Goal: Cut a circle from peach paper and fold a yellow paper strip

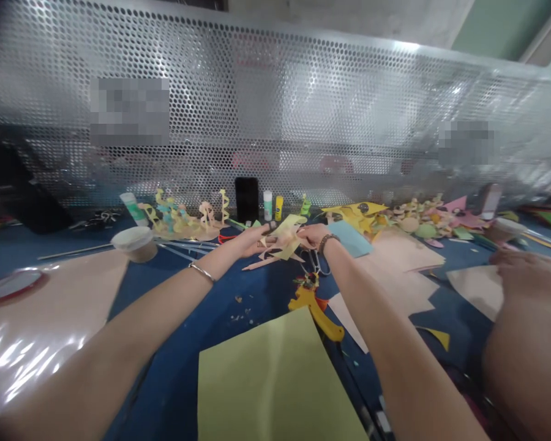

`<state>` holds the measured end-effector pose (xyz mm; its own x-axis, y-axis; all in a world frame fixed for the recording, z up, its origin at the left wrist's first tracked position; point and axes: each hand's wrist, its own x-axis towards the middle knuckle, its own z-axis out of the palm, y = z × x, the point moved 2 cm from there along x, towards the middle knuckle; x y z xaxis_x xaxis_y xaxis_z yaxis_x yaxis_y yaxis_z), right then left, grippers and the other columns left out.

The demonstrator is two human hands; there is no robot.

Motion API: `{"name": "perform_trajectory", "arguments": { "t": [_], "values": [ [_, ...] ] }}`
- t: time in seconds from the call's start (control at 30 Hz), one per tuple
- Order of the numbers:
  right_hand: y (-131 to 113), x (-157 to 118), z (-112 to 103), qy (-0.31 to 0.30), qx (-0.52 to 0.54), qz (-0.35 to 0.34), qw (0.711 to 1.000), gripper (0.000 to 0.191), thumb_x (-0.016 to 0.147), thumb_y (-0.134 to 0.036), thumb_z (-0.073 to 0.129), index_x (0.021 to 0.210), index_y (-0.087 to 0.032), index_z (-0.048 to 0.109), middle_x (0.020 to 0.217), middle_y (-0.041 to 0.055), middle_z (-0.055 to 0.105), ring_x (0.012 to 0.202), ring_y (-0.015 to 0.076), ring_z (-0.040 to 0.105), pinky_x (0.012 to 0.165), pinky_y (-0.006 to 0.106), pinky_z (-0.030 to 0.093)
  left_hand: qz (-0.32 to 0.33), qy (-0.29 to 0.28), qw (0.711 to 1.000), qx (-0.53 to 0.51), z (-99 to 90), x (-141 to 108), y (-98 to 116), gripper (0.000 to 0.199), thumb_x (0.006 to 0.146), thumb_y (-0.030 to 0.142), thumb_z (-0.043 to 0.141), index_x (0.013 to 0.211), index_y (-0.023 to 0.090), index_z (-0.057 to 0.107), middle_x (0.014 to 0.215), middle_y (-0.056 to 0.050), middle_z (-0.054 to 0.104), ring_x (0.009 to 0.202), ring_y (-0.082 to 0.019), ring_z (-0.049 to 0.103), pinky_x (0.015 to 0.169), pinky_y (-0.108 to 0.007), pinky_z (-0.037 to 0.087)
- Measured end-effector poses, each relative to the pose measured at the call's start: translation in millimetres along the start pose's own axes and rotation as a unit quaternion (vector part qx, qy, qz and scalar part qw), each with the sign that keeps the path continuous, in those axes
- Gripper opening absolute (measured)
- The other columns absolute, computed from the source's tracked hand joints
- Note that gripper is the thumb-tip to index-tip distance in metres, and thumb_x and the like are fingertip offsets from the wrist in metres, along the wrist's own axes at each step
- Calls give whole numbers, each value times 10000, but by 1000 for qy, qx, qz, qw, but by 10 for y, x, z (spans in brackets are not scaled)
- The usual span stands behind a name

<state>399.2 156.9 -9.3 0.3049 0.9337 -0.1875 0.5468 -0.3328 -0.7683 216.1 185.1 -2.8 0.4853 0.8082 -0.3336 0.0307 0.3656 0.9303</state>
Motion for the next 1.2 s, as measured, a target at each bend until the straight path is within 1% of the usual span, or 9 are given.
{"name": "perform_trajectory", "arguments": {
  "t": [0.1,0.2,0.4,0.53,0.7,0.83,0.93,1.1,1.2],
  "values": [
    [51,37,88,6,-44,16,999,273,928,-310,538,1145,-148,573,1112,73,608,913,186,626,761,364,543,6,30,999,17,-78,59,-22,315,905,319,563,1181,169,553,1183,-91,590,975,-222,615,813,-424,530],
    [50,47,127,23,-101,5,995,268,927,-316,539,1126,-142,585,1098,69,614,906,187,629,753,351,541,18,53,997,44,-195,-2,1,314,904,319,566,1178,167,555,1182,-91,590,979,-224,614,817,-426,528],
    [-55,-13,32,90,-240,-59,965,287,908,-315,570,1150,-161,573,1158,77,595,985,208,607,826,408,519,66,93,989,98,-484,-311,80,313,904,323,564,1175,166,557,1184,-91,591,989,-227,611,827,-434,523],
    [-130,-156,52,118,-310,-129,934,302,917,-316,552,1186,-178,559,1241,89,555,1065,229,572,891,452,485,89,110,982,125,-705,-576,10,301,909,331,554,1164,171,564,1175,-89,596,981,-221,612,828,-428,521],
    [-231,-293,242,61,-371,-209,903,331,917,-311,553,1221,-181,540,1276,96,534,1089,237,561,906,460,477,83,106,980,146,-880,-926,-230,295,911,342,549,1147,168,574,1159,-88,607,980,-220,614,840,-433,514],
    [-260,-313,372,-3,-420,-185,889,306,916,-320,556,1179,-164,560,1192,87,581,1004,213,600,844,424,512,77,98,981,146,-932,-1158,-377,312,913,356,542,1160,168,569,1160,-89,610,1000,-226,611,864,-447,501],
    [-281,-337,409,-28,-450,-159,878,294,916,-321,557,1160,-157,569,1165,88,593,975,203,609,826,406,520,78,93,982,145,-952,-1278,-424,334,916,378,532,1167,160,565,1147,-91,620,1014,-232,611,883,-460,489],
    [-378,-450,378,-10,-466,-144,873,287,915,-318,559,1149,-152,576,1159,91,596,973,202,609,828,403,519,88,85,980,154,-987,-1395,-459,393,915,422,513,1198,152,549,1147,-103,637,1026,-232,621,893,-452,485],
    [-460,-532,344,28,-449,-166,878,300,910,-315,567,1157,-144,572,1174,99,588,992,210,603,841,410,513,99,92,975,177,-998,-1466,-485,421,901,447,501,1197,152,547,1153,-118,646,996,-205,634,830,-359,510]
  ]
}}
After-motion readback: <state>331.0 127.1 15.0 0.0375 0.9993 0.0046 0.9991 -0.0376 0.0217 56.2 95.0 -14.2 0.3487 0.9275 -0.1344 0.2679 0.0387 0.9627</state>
